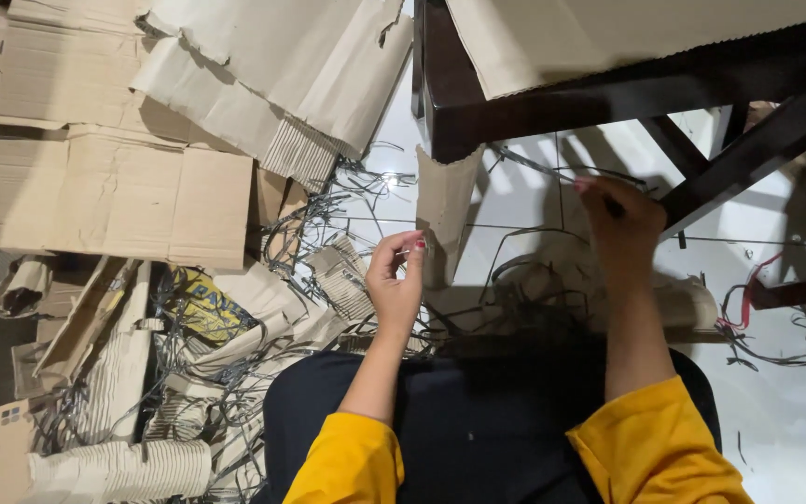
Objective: Wrapping and tying black strings around rolled-up pieces of cardboard.
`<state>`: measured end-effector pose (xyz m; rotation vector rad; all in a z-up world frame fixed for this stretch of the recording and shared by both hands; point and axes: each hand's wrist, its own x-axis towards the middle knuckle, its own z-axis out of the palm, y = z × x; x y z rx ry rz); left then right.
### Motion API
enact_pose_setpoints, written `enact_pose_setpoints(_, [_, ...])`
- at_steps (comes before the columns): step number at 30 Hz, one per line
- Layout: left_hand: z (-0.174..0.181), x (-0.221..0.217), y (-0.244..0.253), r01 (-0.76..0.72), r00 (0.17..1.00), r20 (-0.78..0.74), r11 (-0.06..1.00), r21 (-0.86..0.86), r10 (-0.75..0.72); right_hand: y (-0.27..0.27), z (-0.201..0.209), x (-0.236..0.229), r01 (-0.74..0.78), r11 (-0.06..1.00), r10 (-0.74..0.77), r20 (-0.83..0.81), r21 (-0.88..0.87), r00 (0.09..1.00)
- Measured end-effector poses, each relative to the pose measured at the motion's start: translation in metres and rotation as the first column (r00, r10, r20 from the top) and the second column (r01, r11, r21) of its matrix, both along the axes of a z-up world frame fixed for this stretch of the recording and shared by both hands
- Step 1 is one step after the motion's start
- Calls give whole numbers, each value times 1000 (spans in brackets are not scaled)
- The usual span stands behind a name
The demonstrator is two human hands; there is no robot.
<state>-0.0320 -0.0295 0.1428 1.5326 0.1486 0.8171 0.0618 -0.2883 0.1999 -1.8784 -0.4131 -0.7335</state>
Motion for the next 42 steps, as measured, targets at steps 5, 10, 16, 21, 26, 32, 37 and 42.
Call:
enact_pose_setpoints(5, [-9, 3, 2, -32, 999, -12, 999, -8, 32, 17, -8, 27, 16, 990, 1, 121, -140, 993])
enact_pose_setpoints(10, [-6, 9, 10, -61, 998, -24, 998, -28, 60, 49, 20, 9, -109, 990, 113, 37, -91, 993])
enact_pose_setpoints(16, [-24, 17, 17, -61, 997, -68, 980, -189, 49, 59, -15, 38, -28, 999, 21, -140, -46, 990])
enact_pose_setpoints(21, [-27, 15, 17, -41, 995, -98, 975, -217, 20, 57, -28, 37, 194, 980, -196, -271, -33, 943])
enact_pose_setpoints(26, [-32, 16, 18, -42, 993, -120, 970, -238, 14, 51, -53, 51, 378, 917, -350, -197, 131, 916])
enact_pose_setpoints(32, [-33, 16, 19, -49, 990, -143, 961, -271, 10, 57, -51, 64, 525, 838, -469, -294, 151, 833])
enact_pose_setpoints(37, [-39, 20, 21, -56, 988, -153, 958, -282, 13, 99, -20, 33, 457, 786, -304, -384, 416, 872])
enact_pose_setpoints(42, [-46, 26, 24, -71, 985, -171, 935, -347, 11, 121, -31, 26, 388, 754, -21, -571, 530, 821])
